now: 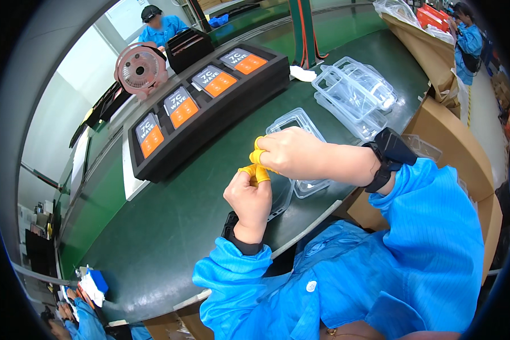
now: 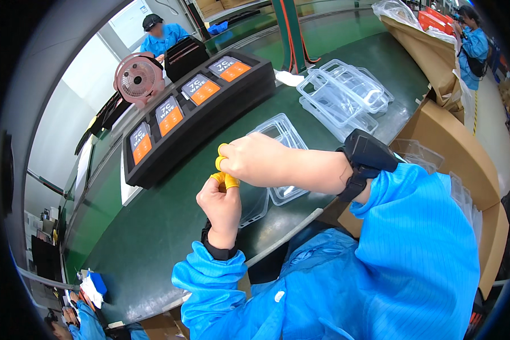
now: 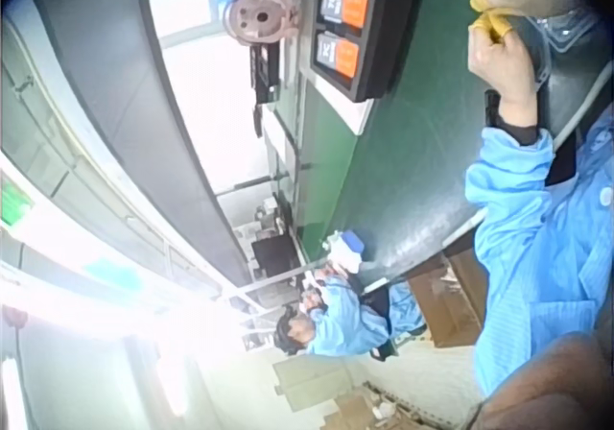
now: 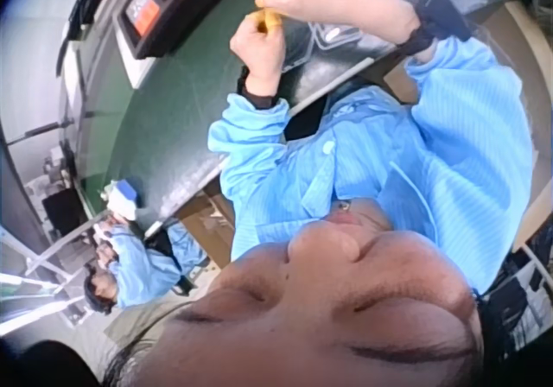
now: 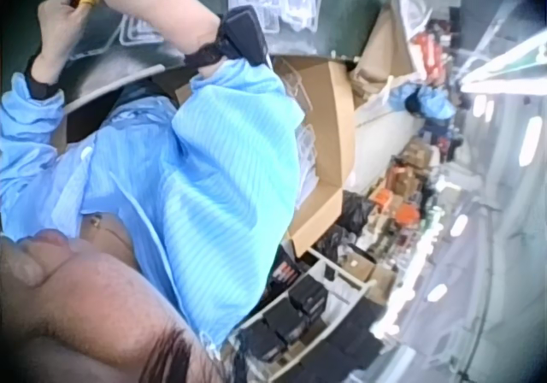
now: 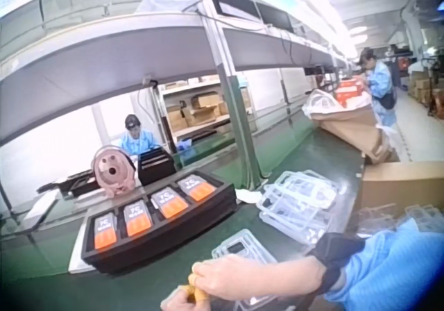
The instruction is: Assembling and organizing mobile phone components and trays on a factory production line.
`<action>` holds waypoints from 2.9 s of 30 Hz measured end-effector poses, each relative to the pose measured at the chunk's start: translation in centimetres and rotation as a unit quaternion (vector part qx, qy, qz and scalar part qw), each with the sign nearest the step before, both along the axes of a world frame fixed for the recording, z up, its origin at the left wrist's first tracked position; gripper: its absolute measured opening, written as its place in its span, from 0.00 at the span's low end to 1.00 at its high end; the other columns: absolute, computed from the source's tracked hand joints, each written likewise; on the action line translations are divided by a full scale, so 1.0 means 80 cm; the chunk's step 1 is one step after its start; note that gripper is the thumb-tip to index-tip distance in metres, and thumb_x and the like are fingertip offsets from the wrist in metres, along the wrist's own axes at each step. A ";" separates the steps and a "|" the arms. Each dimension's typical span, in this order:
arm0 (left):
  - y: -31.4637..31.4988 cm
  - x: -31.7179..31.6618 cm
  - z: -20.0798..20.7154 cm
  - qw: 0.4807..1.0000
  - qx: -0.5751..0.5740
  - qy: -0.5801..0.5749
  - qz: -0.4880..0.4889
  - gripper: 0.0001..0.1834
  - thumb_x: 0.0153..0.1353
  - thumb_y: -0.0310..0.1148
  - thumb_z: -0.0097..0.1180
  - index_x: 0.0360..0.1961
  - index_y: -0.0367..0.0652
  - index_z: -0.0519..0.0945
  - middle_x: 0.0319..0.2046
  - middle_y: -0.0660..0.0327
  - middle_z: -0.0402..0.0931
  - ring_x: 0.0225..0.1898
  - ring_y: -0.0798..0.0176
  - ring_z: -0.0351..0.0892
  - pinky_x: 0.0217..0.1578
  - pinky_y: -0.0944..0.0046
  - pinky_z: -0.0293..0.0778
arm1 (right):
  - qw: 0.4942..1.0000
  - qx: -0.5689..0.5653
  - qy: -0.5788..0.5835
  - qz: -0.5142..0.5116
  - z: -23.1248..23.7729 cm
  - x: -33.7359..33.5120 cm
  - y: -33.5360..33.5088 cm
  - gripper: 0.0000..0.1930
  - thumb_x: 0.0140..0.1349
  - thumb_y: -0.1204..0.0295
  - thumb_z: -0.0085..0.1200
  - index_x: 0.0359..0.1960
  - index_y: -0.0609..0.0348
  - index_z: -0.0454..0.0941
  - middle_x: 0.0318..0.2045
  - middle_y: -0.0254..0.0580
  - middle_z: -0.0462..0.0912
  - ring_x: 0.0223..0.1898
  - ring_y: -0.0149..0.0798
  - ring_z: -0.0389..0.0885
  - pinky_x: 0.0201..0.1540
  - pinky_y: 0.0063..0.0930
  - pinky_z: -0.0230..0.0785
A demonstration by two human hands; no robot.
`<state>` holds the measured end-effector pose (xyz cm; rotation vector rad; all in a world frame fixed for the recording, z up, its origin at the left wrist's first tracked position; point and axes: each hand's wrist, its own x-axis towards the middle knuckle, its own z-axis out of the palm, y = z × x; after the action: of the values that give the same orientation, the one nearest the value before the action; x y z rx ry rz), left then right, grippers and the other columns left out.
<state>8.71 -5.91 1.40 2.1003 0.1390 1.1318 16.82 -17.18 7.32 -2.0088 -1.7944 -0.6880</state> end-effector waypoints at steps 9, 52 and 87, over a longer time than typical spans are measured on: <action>0.016 0.008 -0.014 0.956 -0.217 0.070 -0.186 0.06 0.51 0.26 0.50 0.27 0.32 0.76 0.20 0.60 0.73 0.21 0.71 0.70 0.23 0.73 0.65 | 0.938 -0.098 0.333 0.005 0.028 0.049 -0.007 0.17 0.45 0.69 0.58 0.38 0.62 0.73 0.34 0.45 0.76 0.36 0.41 0.76 0.38 0.26 0.68; 0.010 0.041 -0.063 0.949 -0.091 0.227 -0.200 0.25 0.54 0.32 0.49 0.51 0.35 0.60 0.47 0.53 0.65 0.48 0.57 0.65 0.48 0.59 0.61 | 0.738 0.229 0.610 -0.175 -0.107 0.038 -0.084 0.39 0.53 0.54 0.51 0.55 0.73 0.50 0.54 0.62 0.55 0.57 0.49 0.54 0.57 0.32 0.48; -0.013 0.025 -0.026 0.828 -0.511 0.078 -0.219 0.17 0.59 0.28 0.33 0.50 0.43 0.63 0.48 0.61 0.65 0.47 0.66 0.64 0.47 0.65 0.58 | 0.760 0.235 0.578 -0.181 0.059 0.215 -0.327 0.31 0.43 0.79 0.58 0.51 0.59 0.60 0.40 0.37 0.72 0.39 0.29 0.72 0.42 0.24 0.66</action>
<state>10.72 -6.92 -0.66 1.1428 0.2544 0.4115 34.00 -43.38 12.04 -1.7287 -0.4415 0.1007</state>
